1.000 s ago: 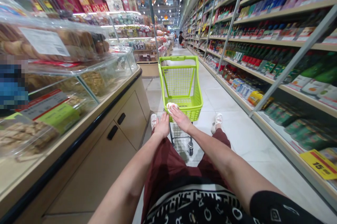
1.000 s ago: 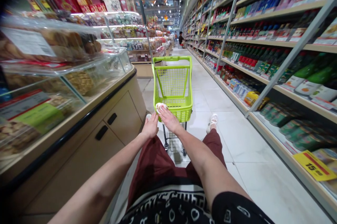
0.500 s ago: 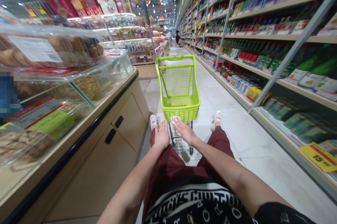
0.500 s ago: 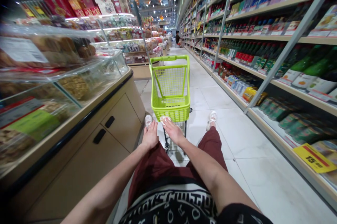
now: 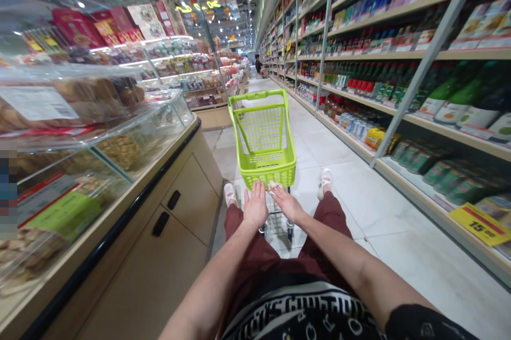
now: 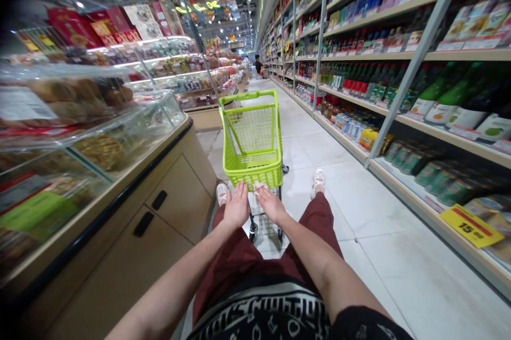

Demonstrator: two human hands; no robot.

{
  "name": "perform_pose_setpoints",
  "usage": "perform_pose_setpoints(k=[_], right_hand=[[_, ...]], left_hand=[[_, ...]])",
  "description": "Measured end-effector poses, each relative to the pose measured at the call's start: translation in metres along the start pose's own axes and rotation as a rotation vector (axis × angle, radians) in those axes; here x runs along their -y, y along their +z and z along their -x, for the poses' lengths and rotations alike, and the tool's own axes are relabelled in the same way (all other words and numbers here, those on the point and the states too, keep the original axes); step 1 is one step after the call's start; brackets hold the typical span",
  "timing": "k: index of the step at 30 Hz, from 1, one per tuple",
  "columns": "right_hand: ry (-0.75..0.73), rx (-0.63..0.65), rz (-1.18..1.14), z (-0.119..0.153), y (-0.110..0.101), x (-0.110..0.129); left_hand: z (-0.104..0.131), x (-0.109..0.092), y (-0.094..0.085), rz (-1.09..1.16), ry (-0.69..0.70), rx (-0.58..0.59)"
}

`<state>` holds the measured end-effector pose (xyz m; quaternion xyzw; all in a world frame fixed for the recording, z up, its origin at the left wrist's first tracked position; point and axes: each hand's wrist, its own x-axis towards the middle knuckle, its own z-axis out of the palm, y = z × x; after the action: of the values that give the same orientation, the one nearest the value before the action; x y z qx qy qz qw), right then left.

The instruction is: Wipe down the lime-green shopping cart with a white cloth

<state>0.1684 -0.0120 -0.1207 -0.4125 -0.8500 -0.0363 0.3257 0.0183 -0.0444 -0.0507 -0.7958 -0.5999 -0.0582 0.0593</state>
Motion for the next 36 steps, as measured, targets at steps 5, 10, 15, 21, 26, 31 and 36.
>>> perform_pose_setpoints(k=[5,10,15,21,26,31,36], right_hand=[[-0.102,-0.13,-0.064,-0.008,-0.046,0.0],[-0.022,-0.167,-0.03,-0.026,-0.057,-0.012],[0.071,-0.066,0.011,-0.009,-0.026,-0.017],[-0.014,-0.096,-0.042,0.015,-0.039,-0.01],[-0.057,-0.221,-0.118,0.009,-0.06,-0.004],[0.029,-0.261,-0.085,0.004,-0.056,0.01],[0.04,-0.222,-0.055,0.005,-0.051,0.009]], left_hand=[[-0.012,-0.006,-0.008,-0.005,0.017,-0.028],[-0.023,-0.02,-0.025,-0.033,0.045,-0.025],[-0.025,-0.032,-0.03,-0.054,0.108,0.011],[-0.029,-0.035,-0.026,0.143,0.197,0.059],[-0.041,-0.042,-0.019,1.088,-0.129,0.113],[-0.043,-0.047,-0.022,1.759,-0.477,0.182],[-0.039,-0.049,-0.026,1.76,-0.568,0.198]])
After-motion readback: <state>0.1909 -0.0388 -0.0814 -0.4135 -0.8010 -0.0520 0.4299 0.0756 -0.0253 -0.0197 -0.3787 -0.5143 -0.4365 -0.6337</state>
